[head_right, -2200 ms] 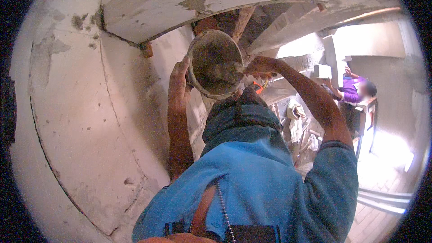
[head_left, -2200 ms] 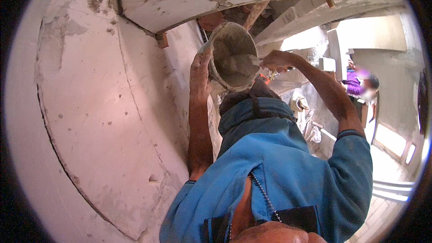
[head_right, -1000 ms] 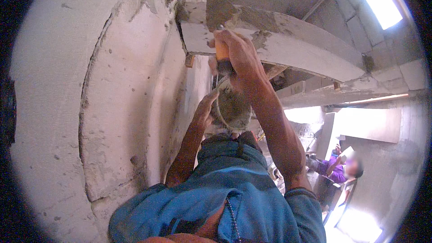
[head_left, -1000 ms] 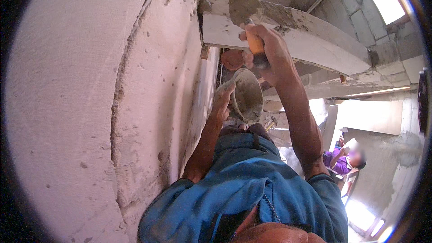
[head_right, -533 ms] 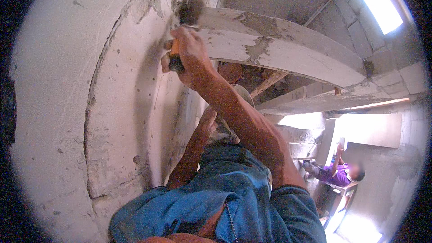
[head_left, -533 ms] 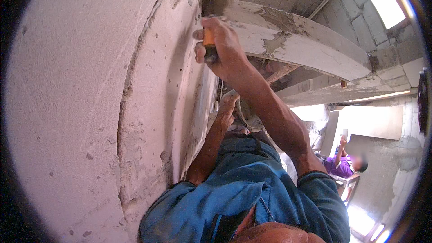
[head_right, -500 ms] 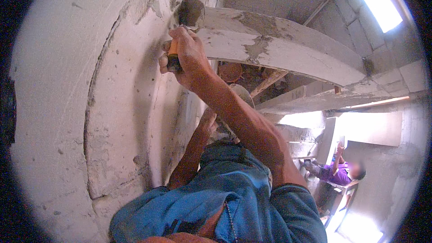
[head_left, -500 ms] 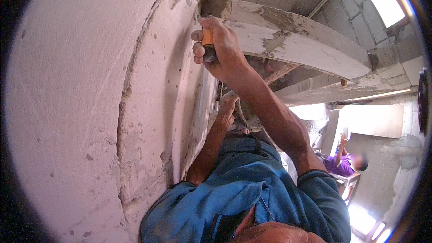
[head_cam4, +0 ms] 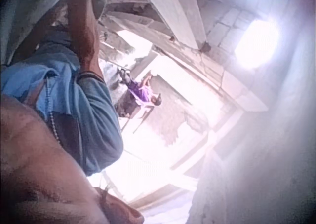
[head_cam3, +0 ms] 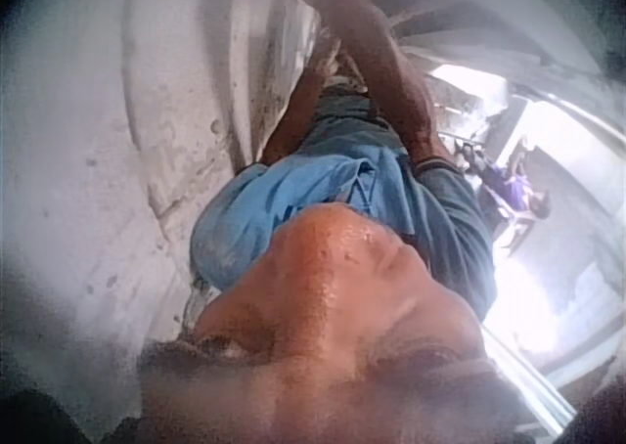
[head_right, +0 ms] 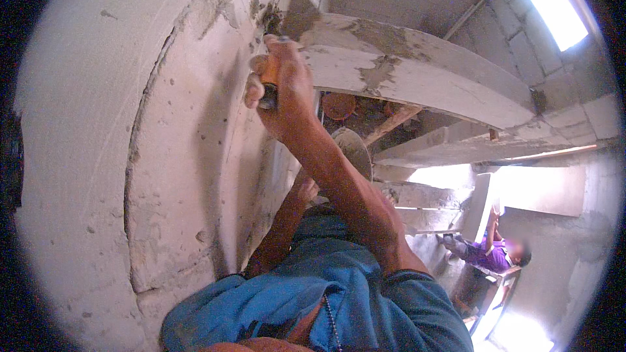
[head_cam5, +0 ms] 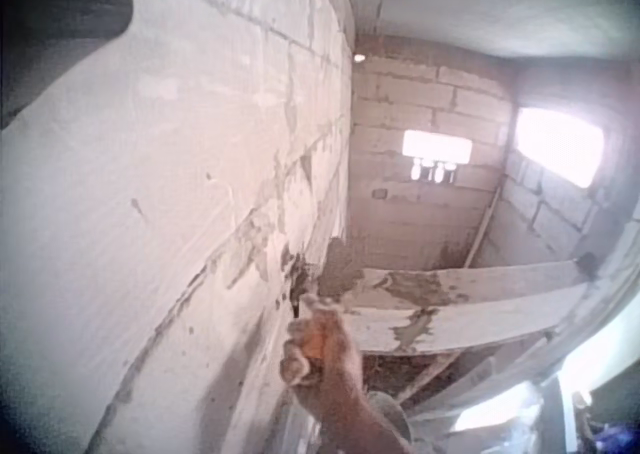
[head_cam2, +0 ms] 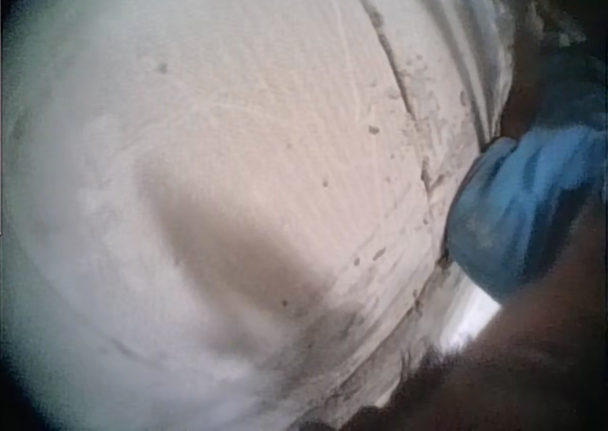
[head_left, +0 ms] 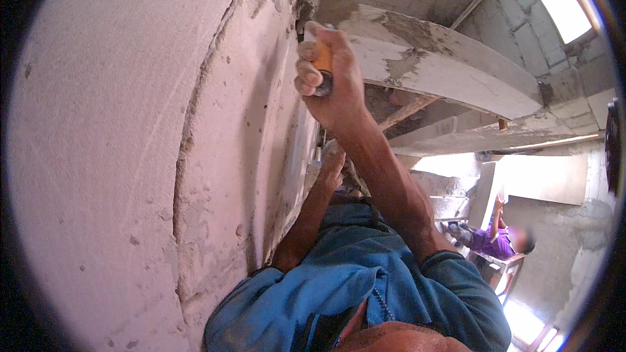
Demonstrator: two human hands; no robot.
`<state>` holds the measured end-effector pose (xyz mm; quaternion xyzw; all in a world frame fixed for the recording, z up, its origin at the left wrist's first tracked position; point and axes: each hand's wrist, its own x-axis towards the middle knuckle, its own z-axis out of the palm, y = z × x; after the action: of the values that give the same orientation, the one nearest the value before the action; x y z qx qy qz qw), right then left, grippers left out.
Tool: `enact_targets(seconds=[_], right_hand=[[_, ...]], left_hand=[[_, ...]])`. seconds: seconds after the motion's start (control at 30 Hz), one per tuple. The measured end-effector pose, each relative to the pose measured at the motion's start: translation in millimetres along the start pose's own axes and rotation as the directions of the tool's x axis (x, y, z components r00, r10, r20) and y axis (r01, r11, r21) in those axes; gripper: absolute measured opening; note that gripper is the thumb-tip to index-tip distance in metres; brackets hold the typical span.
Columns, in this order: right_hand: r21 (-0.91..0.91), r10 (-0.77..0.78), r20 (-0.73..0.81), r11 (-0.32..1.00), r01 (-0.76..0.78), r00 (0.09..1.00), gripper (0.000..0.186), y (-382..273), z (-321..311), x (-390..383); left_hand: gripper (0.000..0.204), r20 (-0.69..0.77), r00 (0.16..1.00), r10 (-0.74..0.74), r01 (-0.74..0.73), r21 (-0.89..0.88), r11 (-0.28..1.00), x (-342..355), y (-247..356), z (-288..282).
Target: The person uses a hand saw to cut a white ceramic tile on a wooden plank. They then apply mortar to the wall using a trowel and position the cut tile into place. The person uses a hammer to tap the tile securely onto the wall and continues applying mortar to the surrounding area.
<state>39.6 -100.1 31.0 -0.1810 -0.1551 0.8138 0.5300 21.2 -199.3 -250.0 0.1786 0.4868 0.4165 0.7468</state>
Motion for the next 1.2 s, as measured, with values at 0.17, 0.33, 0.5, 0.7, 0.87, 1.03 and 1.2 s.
enact_targets(seconds=[0.17, 0.33, 0.5, 0.7, 0.87, 1.03, 1.2], right_hand=[[0.218, 0.034, 0.203, 0.973, -0.079, 0.979, 0.022, -18, -15, 1], [0.422, 0.190, 0.325, 0.848, -0.322, 0.926, 0.022, -5, -36, 19], [0.648, 0.103, 0.354, 0.690, -0.323, 0.930, 0.028, 10, -47, 25], [0.649, 0.137, 0.305, 0.694, -0.311, 0.942, 0.028, -8, -47, 23], [0.641, 0.129, 0.339, 0.693, -0.330, 0.932, 0.017, -57, -64, 8], [0.597, 0.155, 0.465, 0.672, -0.438, 0.872, 0.020, -54, -60, 10], [0.618, 0.232, 0.446, 0.619, -0.485, 0.865, 0.020, -31, -51, 20]], left_hand=[[0.073, -0.004, 1.000, -0.006, 0.006, -0.011, 1.000, 3, -4, -1], [0.072, -0.006, 1.000, -0.019, 0.019, -0.002, 1.000, 3, -7, -3], [0.071, -0.011, 1.000, -0.029, 0.029, 0.001, 1.000, 0, -8, -4], [0.070, -0.014, 1.000, -0.026, 0.026, -0.008, 1.000, -1, -10, -4], [0.069, -0.012, 1.000, -0.005, 0.004, -0.027, 1.000, 13, -12, 5], [0.068, -0.014, 1.000, -0.021, 0.020, -0.041, 0.999, 12, -12, 8], [0.067, -0.043, 0.998, -0.037, 0.035, -0.056, 0.998, 0, -9, 3]])
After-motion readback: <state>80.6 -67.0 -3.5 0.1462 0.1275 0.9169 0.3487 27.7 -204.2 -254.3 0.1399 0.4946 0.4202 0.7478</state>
